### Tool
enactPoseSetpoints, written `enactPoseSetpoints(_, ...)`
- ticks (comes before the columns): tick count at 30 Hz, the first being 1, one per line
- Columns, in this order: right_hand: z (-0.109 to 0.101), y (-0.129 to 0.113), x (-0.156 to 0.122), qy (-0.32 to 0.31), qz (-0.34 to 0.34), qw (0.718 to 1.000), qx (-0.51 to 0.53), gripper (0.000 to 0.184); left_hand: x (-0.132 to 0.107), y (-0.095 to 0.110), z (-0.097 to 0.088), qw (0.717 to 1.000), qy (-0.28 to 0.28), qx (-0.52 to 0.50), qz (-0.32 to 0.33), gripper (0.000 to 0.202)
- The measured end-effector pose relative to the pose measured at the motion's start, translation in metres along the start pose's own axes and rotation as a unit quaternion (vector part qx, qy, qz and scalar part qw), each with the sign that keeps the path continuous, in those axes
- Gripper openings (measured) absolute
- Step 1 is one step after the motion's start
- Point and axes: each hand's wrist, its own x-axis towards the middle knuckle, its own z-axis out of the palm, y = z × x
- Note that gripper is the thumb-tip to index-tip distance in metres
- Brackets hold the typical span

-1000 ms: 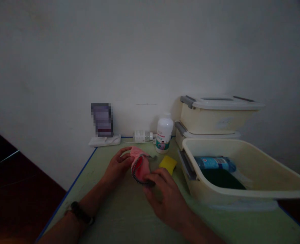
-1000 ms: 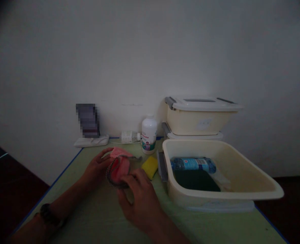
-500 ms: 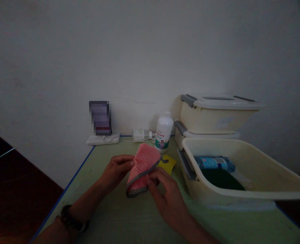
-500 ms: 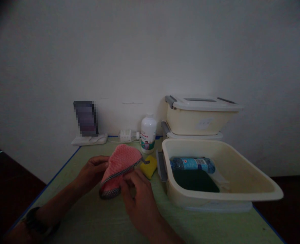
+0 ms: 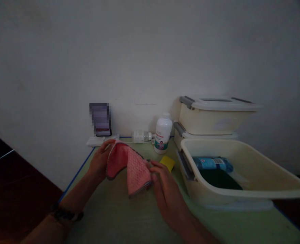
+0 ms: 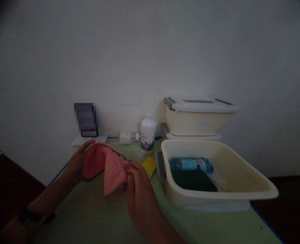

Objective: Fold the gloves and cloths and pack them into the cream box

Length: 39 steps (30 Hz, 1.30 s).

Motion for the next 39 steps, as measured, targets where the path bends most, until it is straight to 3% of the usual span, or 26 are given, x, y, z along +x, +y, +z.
enactPoseSetpoints(4, 0.006, 0.022, 0.002, -0.044, 0.043, 0.976, -0.208, 0.046, 0.001, -0.009, 0.007, 0.979, 0.0, 0.156, 0.129, 0.016)
enactPoseSetpoints(8, 0.007, 0.022, 0.005, -0.07, 0.027, 0.957, -0.28, 0.049, -0.008, -0.021, 0.013, 0.94, -0.051, 0.257, 0.219, 0.016)
enactPoseSetpoints(10, 0.006, 0.017, 0.005, -0.074, 0.0, 0.961, -0.268, 0.046, -0.013, -0.025, 0.014, 0.879, -0.134, 0.361, 0.28, 0.018)
enactPoseSetpoints(13, 0.005, 0.014, 0.004, -0.023, 0.0, 0.966, -0.257, 0.042, -0.015, -0.03, 0.012, 0.743, -0.24, 0.527, 0.336, 0.022)
enactPoseSetpoints(15, 0.005, 0.018, 0.004, -0.008, 0.013, 0.97, -0.241, 0.032, -0.014, -0.031, 0.01, 0.719, -0.233, 0.563, 0.335, 0.022)
enactPoseSetpoints(17, 0.005, 0.022, 0.005, -0.004, 0.02, 0.984, -0.179, 0.019, -0.013, -0.03, 0.009, 0.724, -0.203, 0.568, 0.334, 0.022)
enactPoseSetpoints(20, 0.006, 0.022, 0.008, 0.038, 0.023, 0.999, -0.029, 0.014, -0.02, -0.027, 0.01, 0.735, -0.188, 0.551, 0.348, 0.023)
enactPoseSetpoints(25, 0.013, 0.01, 0.008, 0.056, 0.132, 0.972, 0.185, 0.022, -0.049, -0.028, 0.02, 0.79, -0.228, 0.427, 0.377, 0.051)
enactPoseSetpoints(29, 0.012, 0.008, 0.008, 0.075, 0.219, 0.947, 0.223, 0.033, -0.057, -0.029, 0.024, 0.798, -0.268, 0.385, 0.379, 0.059)
enactPoseSetpoints(31, 0.009, 0.007, 0.007, 0.069, 0.23, 0.948, 0.211, 0.037, -0.054, -0.027, 0.023, 0.794, -0.286, 0.372, 0.386, 0.059)
enactPoseSetpoints(35, 0.005, 0.001, -0.002, 0.007, 0.133, 0.974, 0.186, 0.029, -0.05, -0.022, 0.024, 0.809, -0.288, 0.343, 0.381, 0.051)
enactPoseSetpoints(39, 0.005, -0.004, -0.007, -0.002, -0.003, 0.992, 0.127, 0.064, -0.049, -0.02, 0.027, 0.825, -0.251, 0.261, 0.435, 0.05)
